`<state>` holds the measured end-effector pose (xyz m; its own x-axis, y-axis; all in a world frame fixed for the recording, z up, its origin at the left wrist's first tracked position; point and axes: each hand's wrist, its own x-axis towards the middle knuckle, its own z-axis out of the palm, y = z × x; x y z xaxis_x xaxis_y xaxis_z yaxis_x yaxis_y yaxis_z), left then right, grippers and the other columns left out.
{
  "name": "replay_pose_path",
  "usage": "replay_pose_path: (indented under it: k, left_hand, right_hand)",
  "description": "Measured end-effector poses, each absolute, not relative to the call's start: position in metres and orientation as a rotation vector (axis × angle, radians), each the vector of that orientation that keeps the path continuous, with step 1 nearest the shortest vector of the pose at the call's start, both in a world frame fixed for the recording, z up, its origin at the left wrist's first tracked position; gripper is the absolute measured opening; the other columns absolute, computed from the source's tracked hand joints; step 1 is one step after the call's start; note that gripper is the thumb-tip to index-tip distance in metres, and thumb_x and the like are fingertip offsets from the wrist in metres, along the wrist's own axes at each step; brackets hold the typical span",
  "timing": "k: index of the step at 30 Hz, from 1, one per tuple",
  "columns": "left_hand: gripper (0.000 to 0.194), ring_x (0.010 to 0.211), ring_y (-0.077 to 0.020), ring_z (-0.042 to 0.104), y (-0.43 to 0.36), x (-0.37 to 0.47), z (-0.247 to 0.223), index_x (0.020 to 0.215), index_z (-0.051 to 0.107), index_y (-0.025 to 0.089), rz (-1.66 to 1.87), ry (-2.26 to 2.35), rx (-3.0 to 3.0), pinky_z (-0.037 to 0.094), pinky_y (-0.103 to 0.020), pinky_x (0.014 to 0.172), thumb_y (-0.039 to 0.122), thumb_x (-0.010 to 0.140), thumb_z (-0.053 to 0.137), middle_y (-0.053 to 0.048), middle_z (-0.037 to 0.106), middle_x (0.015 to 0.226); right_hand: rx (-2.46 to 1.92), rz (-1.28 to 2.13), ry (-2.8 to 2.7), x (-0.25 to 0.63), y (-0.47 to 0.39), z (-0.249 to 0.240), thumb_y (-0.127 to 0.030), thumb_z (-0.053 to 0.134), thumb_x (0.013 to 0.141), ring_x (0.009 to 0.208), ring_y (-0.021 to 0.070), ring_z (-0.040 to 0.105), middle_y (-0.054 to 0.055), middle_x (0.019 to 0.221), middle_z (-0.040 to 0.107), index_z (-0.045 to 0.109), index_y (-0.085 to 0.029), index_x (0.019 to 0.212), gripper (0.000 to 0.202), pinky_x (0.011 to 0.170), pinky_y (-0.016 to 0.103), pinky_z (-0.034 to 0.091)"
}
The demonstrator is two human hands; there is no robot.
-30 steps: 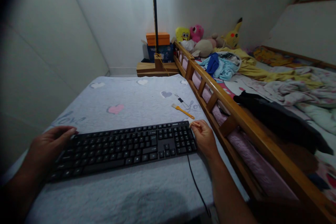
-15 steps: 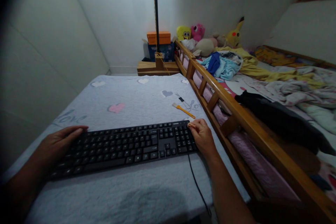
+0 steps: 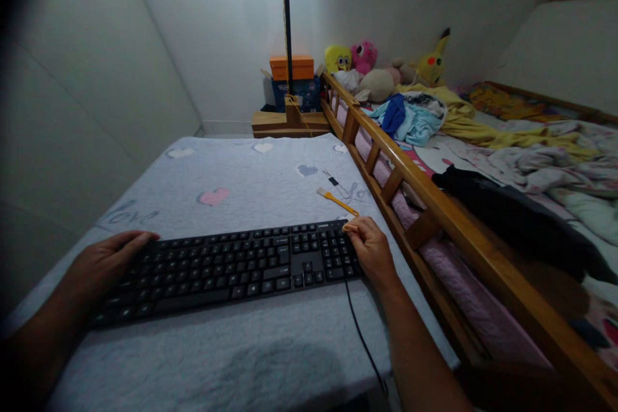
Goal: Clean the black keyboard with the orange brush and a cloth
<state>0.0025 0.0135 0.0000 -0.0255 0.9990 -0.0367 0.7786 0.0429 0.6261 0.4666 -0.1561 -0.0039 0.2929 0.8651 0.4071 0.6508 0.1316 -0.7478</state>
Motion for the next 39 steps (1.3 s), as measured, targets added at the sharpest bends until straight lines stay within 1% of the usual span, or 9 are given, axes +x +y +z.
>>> replay_pose_path:
  k: [5, 10, 17, 24, 27, 30, 32, 35, 39]
  left_hand:
    - [0.049, 0.087, -0.0252, 0.069, 0.015, 0.001, -0.002, 0.097, 0.077, 0.020, 0.588, 1.879, 1.779, 0.051, -0.031, 0.077, 0.057, 0.079, 0.052, -0.004, 0.077, 0.095]
    - [0.049, 0.093, -0.0256, 0.068, 0.016, -0.001, -0.003, 0.099, 0.077, 0.019, 0.577, 1.884, 1.782, 0.050, -0.031, 0.081, 0.056, 0.081, 0.050, -0.005, 0.077, 0.099]
    - [0.048, 0.091, -0.0258, 0.068, 0.016, -0.002, -0.003, 0.099, 0.076, 0.020, 0.572, 1.869, 1.777, 0.050, -0.032, 0.081, 0.056, 0.081, 0.051, -0.005, 0.077, 0.099]
    - [0.046, 0.094, -0.0265, 0.067, 0.014, 0.002, 0.001, 0.098, 0.076, 0.019, 0.597, 1.876, 1.763, 0.050, -0.033, 0.085, 0.053, 0.080, 0.051, -0.006, 0.076, 0.101]
    - [0.045, 0.096, -0.0262, 0.067, 0.012, 0.002, 0.000, 0.101, 0.075, 0.019, 0.651, 1.858, 1.735, 0.050, -0.033, 0.085, 0.052, 0.081, 0.051, -0.006, 0.076, 0.104]
    - [0.046, 0.101, -0.0270, 0.066, 0.012, 0.002, -0.003, 0.103, 0.073, 0.019, 0.664, 1.834, 1.707, 0.048, -0.035, 0.090, 0.051, 0.082, 0.050, -0.007, 0.075, 0.108]
    - [0.045, 0.104, -0.0276, 0.066, 0.013, 0.002, -0.003, 0.103, 0.073, 0.019, 0.656, 1.829, 1.706, 0.047, -0.035, 0.091, 0.051, 0.081, 0.050, -0.007, 0.074, 0.110]
    - [0.045, 0.103, -0.0279, 0.066, 0.013, 0.002, -0.002, 0.104, 0.072, 0.019, 0.651, 1.827, 1.719, 0.048, -0.035, 0.088, 0.050, 0.080, 0.051, -0.008, 0.073, 0.110]
    - [0.043, 0.097, -0.0268, 0.067, 0.013, 0.003, 0.000, 0.100, 0.073, 0.018, 0.648, 1.846, 1.730, 0.049, -0.033, 0.083, 0.048, 0.077, 0.052, -0.007, 0.075, 0.104]
  right_hand:
    - [-1.658, 0.302, -1.396, 0.470, -0.159, -0.009, -0.030, 0.059, 0.092, 0.097, 0.0229, 0.062, 0.006, 0.098, 0.065, 0.073, -0.023, 0.091, 0.016, 0.089, 0.035, 0.047]
    - [-1.675, 0.336, -1.430, 0.473, -0.164, -0.008, -0.032, 0.056, 0.094, 0.095, 0.0228, 0.062, 0.006, 0.096, 0.065, 0.074, -0.024, 0.092, 0.019, 0.088, 0.036, 0.046]
    - [-1.675, 0.417, -1.443, 0.474, -0.175, -0.005, -0.028, 0.056, 0.092, 0.094, 0.0213, 0.061, 0.006, 0.096, 0.063, 0.073, -0.022, 0.090, 0.018, 0.084, 0.033, 0.047]
    - [-1.672, 0.460, -1.435, 0.473, -0.182, 0.002, -0.022, 0.057, 0.086, 0.087, 0.0204, 0.062, 0.005, 0.089, 0.064, 0.073, -0.022, 0.081, 0.017, 0.078, 0.032, 0.048]
    - [-1.641, 0.407, -1.411, 0.473, -0.179, 0.002, -0.024, 0.058, 0.088, 0.091, 0.0212, 0.062, 0.005, 0.092, 0.064, 0.074, -0.022, 0.084, 0.017, 0.081, 0.033, 0.048]
    - [-1.609, 0.337, -1.385, 0.472, -0.172, 0.001, -0.028, 0.058, 0.090, 0.098, 0.0223, 0.062, 0.006, 0.098, 0.064, 0.076, -0.023, 0.091, 0.018, 0.089, 0.035, 0.047]
    - [-1.608, 0.326, -1.394, 0.471, -0.167, -0.001, -0.028, 0.057, 0.091, 0.099, 0.0223, 0.062, 0.006, 0.099, 0.064, 0.076, -0.024, 0.093, 0.019, 0.091, 0.036, 0.046]
    - [-1.623, 0.332, -1.425, 0.471, -0.162, -0.004, -0.028, 0.057, 0.093, 0.098, 0.0223, 0.061, 0.006, 0.098, 0.063, 0.076, -0.024, 0.093, 0.020, 0.091, 0.036, 0.046]
    - [-1.639, 0.339, -1.439, 0.473, -0.163, -0.006, -0.032, 0.057, 0.093, 0.096, 0.0222, 0.060, 0.005, 0.096, 0.062, 0.077, -0.025, 0.092, 0.021, 0.090, 0.035, 0.046]
